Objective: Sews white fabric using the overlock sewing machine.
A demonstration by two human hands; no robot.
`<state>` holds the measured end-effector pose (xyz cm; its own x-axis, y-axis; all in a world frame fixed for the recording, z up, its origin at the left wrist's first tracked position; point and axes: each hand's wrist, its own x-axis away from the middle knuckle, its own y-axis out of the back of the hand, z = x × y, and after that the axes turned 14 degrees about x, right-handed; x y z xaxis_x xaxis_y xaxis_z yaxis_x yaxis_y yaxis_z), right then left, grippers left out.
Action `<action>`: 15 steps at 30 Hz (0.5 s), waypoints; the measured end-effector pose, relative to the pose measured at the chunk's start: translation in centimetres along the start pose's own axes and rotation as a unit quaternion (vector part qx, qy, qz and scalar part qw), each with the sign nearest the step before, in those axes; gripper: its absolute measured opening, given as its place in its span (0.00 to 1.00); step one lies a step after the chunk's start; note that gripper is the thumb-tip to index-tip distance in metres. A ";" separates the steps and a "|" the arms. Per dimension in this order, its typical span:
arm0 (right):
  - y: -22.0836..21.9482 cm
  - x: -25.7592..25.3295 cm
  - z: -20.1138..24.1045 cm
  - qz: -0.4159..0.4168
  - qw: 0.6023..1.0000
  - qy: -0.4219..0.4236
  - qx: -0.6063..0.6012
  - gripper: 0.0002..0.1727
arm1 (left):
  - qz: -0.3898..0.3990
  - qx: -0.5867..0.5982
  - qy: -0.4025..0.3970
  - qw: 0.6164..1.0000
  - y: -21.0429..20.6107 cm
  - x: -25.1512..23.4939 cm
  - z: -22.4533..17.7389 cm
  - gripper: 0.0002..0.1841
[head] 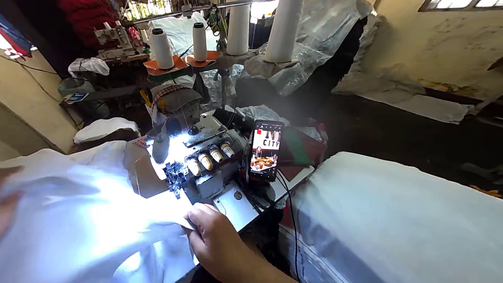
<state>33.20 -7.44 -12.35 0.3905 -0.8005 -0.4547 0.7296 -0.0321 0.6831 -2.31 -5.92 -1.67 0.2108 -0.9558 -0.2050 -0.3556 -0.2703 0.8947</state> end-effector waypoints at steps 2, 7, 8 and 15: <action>-0.9 -0.6 -0.1 0.018 0.999 -0.032 -0.016 0.11 | 0.004 0.073 -0.191 0.979 -4.0 -0.5 0.7 0.25; -1.5 -1.4 -0.3 -0.001 0.998 -0.025 -0.053 0.14 | 0.138 0.303 -0.271 0.903 -13.3 7.2 -9.3 0.26; -1.5 -1.3 -0.7 -0.014 0.998 -0.022 -0.065 0.14 | 0.121 0.315 -0.279 0.899 -14.5 7.7 -9.7 0.23; -0.4 -0.5 -2.1 0.044 0.936 -0.135 -0.321 0.12 | 0.053 0.384 -0.217 0.896 -15.0 7.8 -9.6 0.15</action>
<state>33.88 -5.76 -13.63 0.3724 -0.9080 -0.1920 0.9220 0.3384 0.1881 13.43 -8.24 -12.90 -0.1771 -0.8907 -0.4186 -0.9089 -0.0151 0.4166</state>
